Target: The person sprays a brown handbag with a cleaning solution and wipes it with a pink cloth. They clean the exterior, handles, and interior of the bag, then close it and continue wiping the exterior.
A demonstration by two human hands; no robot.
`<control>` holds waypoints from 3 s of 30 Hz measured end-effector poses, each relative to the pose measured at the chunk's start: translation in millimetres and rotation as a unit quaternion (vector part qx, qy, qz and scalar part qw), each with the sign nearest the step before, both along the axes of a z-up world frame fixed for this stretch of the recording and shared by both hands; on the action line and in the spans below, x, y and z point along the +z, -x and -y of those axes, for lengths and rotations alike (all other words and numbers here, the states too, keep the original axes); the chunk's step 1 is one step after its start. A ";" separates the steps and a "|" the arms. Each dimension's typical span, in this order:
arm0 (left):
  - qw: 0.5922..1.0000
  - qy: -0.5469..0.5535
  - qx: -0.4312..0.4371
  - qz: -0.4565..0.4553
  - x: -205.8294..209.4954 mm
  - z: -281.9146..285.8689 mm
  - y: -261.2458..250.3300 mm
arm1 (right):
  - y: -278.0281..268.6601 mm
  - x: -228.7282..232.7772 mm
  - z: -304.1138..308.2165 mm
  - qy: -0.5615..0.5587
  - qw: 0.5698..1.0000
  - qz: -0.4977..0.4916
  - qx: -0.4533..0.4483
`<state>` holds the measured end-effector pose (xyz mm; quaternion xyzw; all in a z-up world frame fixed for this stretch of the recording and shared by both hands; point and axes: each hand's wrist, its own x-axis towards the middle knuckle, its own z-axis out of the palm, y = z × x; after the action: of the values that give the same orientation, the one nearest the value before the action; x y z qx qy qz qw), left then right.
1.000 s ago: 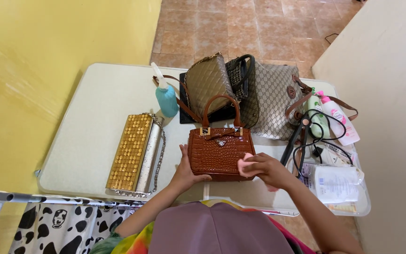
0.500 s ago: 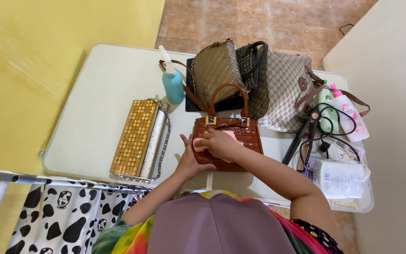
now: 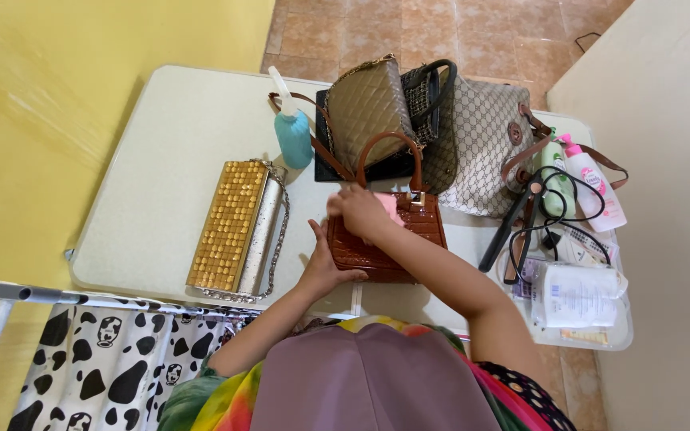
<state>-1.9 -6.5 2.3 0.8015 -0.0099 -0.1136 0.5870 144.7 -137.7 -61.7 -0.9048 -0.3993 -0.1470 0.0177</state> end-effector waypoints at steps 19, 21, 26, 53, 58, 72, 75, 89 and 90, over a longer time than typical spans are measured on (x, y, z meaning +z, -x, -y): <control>1.000 -0.007 -0.020 0.007 4.3 -5.4 1.5 | 25.2 36.0 7.7 0.040 0.998 -0.037 0.037; 0.999 -0.030 -0.028 -0.002 7.6 -6.8 0.7 | 9.3 7.9 4.1 0.031 0.997 0.068 0.007; 0.967 -0.232 -0.093 0.054 -28.7 -13.5 -8.6 | 29.9 47.0 13.1 -0.001 0.985 -0.170 -0.003; 0.872 -0.476 -0.075 0.086 -99.1 -54.4 22.4 | 67.2 69.2 4.0 -0.075 0.952 -0.250 0.158; 0.870 -0.480 -0.093 0.065 -95.9 -56.6 17.0 | 83.8 90.2 74.4 -0.096 0.955 -0.273 0.062; 0.874 -0.469 -0.107 0.073 -98.9 -57.9 15.6 | 87.6 88.3 100.8 -0.070 0.960 -0.266 -0.050; 0.869 -0.478 -0.097 0.082 -98.2 -56.9 17.3 | 84.4 71.5 50.1 -0.121 0.947 -0.297 0.030; 0.875 -0.469 -0.108 0.056 -94.1 -57.7 15.8 | 111.3 110.3 168.9 -0.103 0.943 -0.314 -0.036; 0.875 -0.469 -0.107 0.056 -97.0 -59.0 15.4 | 112.8 104.5 189.1 -0.102 0.943 -0.314 -0.035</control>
<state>-17.3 52.5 -94.7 0.9817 -0.0743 -0.1223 0.1252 31.9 -326.8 42.8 -0.9119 -0.3242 0.1037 0.2291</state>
